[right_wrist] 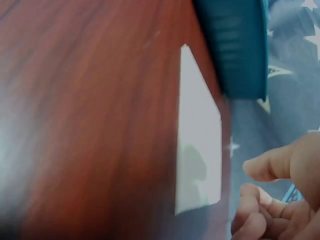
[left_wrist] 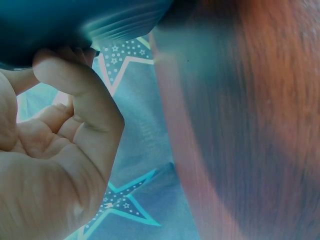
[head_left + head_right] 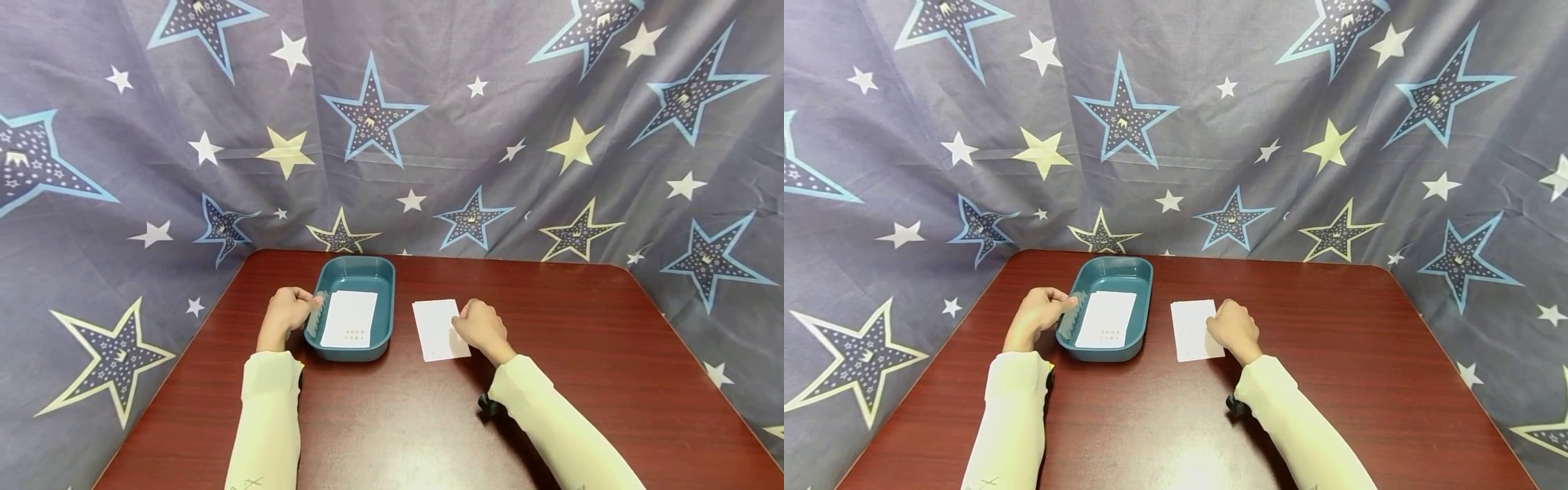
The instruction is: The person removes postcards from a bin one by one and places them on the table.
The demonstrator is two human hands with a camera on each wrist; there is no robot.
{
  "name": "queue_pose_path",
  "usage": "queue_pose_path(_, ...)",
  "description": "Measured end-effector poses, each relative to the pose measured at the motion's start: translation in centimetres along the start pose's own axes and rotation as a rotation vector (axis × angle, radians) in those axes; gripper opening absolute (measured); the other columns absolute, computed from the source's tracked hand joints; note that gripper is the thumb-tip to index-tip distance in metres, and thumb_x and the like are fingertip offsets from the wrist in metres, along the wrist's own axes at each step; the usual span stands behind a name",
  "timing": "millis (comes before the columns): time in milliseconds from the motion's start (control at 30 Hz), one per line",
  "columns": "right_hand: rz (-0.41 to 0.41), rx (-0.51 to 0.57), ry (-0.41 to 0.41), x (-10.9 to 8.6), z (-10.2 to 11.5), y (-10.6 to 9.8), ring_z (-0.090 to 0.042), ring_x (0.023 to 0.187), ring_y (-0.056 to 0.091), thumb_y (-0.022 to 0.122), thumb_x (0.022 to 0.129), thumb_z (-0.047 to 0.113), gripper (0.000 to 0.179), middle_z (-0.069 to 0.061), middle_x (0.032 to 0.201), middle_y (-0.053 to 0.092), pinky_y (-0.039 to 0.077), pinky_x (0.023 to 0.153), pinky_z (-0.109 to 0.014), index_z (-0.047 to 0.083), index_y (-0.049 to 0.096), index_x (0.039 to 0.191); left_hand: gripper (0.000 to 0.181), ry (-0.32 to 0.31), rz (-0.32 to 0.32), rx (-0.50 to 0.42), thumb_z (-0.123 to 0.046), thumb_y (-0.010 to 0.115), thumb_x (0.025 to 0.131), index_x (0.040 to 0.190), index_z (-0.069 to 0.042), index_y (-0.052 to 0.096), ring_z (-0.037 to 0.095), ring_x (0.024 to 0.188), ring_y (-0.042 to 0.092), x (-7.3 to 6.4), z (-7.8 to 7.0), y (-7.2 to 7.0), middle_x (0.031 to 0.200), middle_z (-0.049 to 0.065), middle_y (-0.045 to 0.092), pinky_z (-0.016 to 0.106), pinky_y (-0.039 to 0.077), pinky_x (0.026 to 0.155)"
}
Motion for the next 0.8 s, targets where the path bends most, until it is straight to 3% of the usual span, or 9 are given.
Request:
queue_pose_path(233, -0.074, 0.051, -0.082, -0.6, 5.4, -0.4, -0.036, 0.084, 0.066, 0.068, 0.092, 0.038, 0.023, -0.007, 0.09, 0.069, 0.05, 0.069, -0.049, 0.017, 0.063, 0.083, 0.03, -0.015, 0.017, -0.017, -0.031, 0.071, 0.097, 0.104, -0.001, 0.069, 0.025, 0.071, 0.056, 0.1, 0.2, 0.2, 0.094, 0.016, 0.062, 0.034, 0.047, 0.059)
queue_pose_path(533, -0.075, 0.161, -0.284, -1.6, 12.7, -0.1, -0.024, 0.076, 0.062, 0.073, 0.093, 0.03, 0.022, 0.0, 0.073, 0.064, 0.051, 0.072, -0.044, 0.013, 0.066, 0.08, 0.031, -0.012, 0.025, -0.042, -0.03, 0.071, 0.097, 0.104, -0.001, 0.069, 0.025, 0.072, 0.056, 0.2, 0.3, 0.4, 0.091, 0.014, 0.062, 0.034, 0.047, 0.06)
queue_pose_path(700, -0.025, 0.179, -0.305, -2.0, 15.6, 1.5, -0.027, 0.08, 0.062, 0.073, 0.093, 0.028, 0.022, -0.002, 0.073, 0.062, 0.05, 0.077, -0.046, 0.009, 0.064, 0.093, 0.03, -0.015, 0.025, -0.029, -0.03, 0.07, 0.097, 0.105, -0.001, 0.07, 0.027, 0.086, 0.056, 0.2, 0.3, 0.3, 0.101, 0.015, 0.064, 0.035, 0.047, 0.067)
queue_pose_path(800, 0.015, 0.198, -0.296, -1.9, 16.6, 3.0, -0.027, 0.081, 0.061, 0.074, 0.093, 0.028, 0.027, -0.002, 0.074, 0.062, 0.05, 0.079, -0.045, 0.006, 0.063, 0.104, 0.031, -0.026, 0.033, -0.039, -0.031, 0.07, 0.097, 0.106, -0.002, 0.069, 0.027, 0.083, 0.056, 0.3, 0.5, 0.3, 0.099, 0.015, 0.062, 0.035, 0.047, 0.065)
Point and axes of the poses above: each hand's wrist, its own x-axis towards the middle knuckle, its own y-axis out of the palm, z = x × y, the point moved 9 cm from there along x, towards the middle knuckle
